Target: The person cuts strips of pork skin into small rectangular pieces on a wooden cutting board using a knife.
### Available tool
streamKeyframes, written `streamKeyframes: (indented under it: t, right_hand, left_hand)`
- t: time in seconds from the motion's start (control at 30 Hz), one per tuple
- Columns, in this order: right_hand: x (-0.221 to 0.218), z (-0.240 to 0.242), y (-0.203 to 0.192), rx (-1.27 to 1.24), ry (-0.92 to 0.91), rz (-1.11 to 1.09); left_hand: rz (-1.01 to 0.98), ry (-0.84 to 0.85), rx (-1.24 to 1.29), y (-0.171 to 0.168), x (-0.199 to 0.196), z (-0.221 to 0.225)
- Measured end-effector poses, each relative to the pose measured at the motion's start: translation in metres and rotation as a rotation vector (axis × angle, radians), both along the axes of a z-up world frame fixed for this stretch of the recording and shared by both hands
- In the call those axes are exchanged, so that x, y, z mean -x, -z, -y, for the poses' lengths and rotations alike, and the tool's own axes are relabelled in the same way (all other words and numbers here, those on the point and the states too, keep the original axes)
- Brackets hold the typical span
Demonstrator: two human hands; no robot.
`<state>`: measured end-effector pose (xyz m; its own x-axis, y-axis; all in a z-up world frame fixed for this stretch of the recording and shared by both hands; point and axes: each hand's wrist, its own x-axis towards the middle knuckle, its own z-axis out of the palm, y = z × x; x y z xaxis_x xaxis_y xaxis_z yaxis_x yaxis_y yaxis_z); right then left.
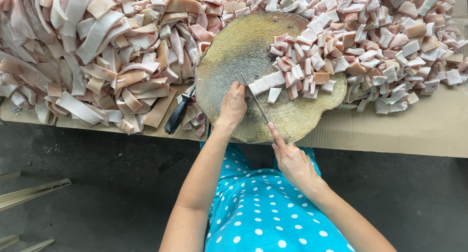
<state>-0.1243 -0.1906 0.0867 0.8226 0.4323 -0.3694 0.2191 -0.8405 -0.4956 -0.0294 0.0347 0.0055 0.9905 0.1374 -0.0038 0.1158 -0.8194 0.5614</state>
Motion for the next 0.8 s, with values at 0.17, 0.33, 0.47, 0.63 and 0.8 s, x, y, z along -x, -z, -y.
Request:
streamKeyframes:
  t: [0.17, 0.33, 0.47, 0.63, 0.8]
  right_hand:
    - [-0.021, -0.013, 0.013, -0.167, -0.023, 0.084]
    - [-0.047, -0.034, 0.026, -0.163, -0.002, 0.050]
    - [-0.065, -0.051, 0.032, -0.162, 0.017, 0.022]
    - [-0.082, -0.063, 0.041, -0.193, 0.019, 0.043]
    - [-0.092, -0.053, 0.037, -0.230, 0.036, 0.042]
  left_hand:
    - [0.053, 0.038, -0.007, -0.008, -0.003, -0.007]
    - [0.084, 0.074, 0.049, -0.013, 0.000, -0.010]
    - [0.072, 0.076, 0.070, -0.015, 0.001, -0.011]
    - [0.084, 0.089, 0.116, -0.013, 0.001, -0.013]
    - [0.133, 0.088, 0.142, -0.011, 0.006, -0.014]
